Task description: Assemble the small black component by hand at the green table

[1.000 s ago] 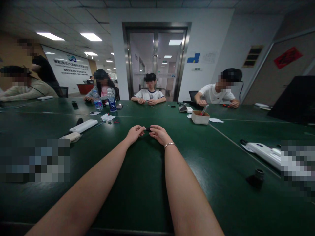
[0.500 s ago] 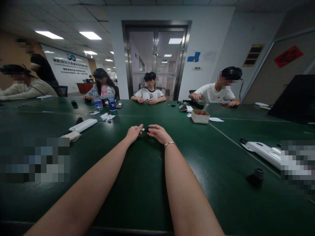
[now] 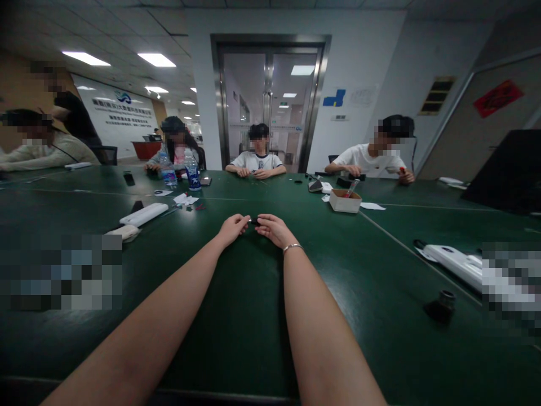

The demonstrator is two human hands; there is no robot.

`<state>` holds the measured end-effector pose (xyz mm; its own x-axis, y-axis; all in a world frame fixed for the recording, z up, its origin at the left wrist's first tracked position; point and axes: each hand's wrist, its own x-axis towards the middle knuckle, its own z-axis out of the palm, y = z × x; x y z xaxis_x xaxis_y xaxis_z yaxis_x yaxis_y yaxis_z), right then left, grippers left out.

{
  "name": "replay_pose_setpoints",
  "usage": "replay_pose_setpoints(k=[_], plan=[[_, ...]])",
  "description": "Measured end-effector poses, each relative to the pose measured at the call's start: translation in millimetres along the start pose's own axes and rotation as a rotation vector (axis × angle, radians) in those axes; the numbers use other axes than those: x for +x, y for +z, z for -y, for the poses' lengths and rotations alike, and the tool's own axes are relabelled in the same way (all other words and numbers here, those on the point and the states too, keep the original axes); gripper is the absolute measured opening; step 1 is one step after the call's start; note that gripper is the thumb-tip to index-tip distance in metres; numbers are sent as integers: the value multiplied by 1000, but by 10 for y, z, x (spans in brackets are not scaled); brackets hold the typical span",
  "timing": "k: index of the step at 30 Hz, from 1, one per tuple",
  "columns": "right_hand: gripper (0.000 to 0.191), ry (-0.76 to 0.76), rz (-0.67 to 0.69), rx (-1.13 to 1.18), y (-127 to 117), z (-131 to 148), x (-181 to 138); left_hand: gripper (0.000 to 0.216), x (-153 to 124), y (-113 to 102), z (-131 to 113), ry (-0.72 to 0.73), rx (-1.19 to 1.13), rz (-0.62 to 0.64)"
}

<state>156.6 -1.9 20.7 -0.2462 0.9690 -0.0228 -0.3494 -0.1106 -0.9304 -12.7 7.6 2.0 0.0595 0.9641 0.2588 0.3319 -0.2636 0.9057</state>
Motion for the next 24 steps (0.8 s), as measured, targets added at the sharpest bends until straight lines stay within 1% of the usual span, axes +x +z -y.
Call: replay_pose_setpoints(k=[3, 6, 9, 12, 16, 20, 22, 24], plan=[[10, -1, -23, -7, 5, 4, -4, 24, -19, 2, -32, 19, -103, 8], [9, -2, -18, -14, 6, 6, -8, 21, -35, -3, -88, 55, -192, 20], [7, -6, 3, -23, 8, 8, -12, 15, -46, -9, -146, 8, -233, 31], [7, -2, 15, -35, 11, 9, -10, 16, -54, -14, -176, -48, -223, 26], [6, 4, 11, -37, 8, 4, 2, 11, -52, -17, -181, -51, -182, -4], [6, 4, 7, -38, 4, -3, 9, 21, -45, -5, -184, -125, -181, 69], [5, 4, 3, -41, 7, -4, 6, 19, -43, 4, -179, -100, -167, 75], [6, 4, 2, -43, 13, -2, 2, 14, -41, 10, -162, -60, -136, 39]])
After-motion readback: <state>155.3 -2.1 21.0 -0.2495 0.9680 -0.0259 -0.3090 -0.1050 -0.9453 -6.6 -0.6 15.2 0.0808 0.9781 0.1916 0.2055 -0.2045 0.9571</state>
